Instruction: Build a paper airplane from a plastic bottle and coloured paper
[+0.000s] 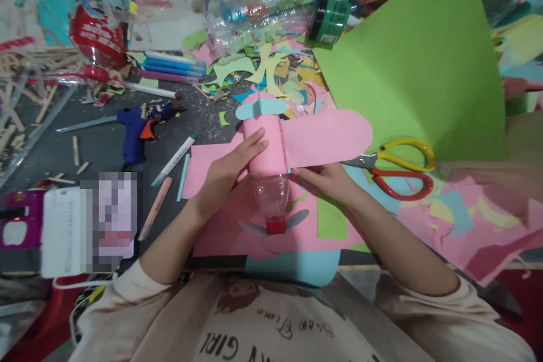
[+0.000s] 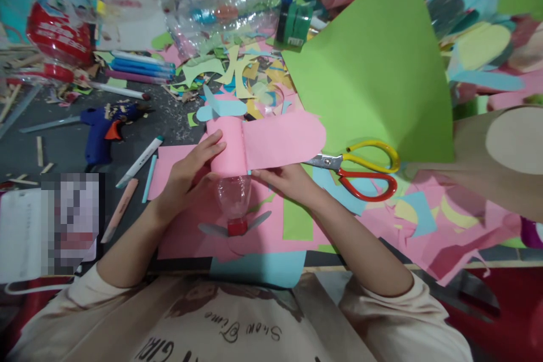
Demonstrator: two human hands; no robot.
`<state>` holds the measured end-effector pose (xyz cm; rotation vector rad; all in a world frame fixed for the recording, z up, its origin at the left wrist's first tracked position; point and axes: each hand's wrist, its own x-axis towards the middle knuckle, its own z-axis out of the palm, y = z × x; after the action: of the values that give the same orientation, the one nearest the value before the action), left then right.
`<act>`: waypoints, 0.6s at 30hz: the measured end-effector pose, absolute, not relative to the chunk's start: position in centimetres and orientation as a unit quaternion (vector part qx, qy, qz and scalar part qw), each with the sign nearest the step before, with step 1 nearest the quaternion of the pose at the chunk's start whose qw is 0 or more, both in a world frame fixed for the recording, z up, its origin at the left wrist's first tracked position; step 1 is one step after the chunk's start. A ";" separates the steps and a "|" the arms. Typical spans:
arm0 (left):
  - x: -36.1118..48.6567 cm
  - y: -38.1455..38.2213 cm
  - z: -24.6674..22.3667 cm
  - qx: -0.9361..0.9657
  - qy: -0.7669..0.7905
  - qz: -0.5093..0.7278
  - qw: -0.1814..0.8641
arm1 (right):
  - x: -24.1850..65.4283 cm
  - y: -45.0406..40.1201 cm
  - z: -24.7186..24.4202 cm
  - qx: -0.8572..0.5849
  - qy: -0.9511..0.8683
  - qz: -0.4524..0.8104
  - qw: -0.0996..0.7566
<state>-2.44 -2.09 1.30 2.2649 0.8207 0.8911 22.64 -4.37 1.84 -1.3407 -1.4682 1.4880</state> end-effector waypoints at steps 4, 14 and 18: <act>-2.4 -2.2 1.5 0.844 0.308 0.331 0.290 | 22.6 -4.4 1.8 -0.513 -0.556 0.571 0.320; -2.1 -2.3 1.5 0.851 0.307 0.326 0.276 | 22.5 -4.2 2.2 -0.525 -0.532 0.580 0.323; -2.0 -2.2 1.5 0.855 0.302 0.327 0.267 | 22.5 -4.3 2.2 -0.522 -0.532 0.584 0.323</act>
<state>-2.01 -2.23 1.46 2.3067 0.8161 0.8828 22.48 -4.26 2.19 -1.3684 -1.3949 1.5317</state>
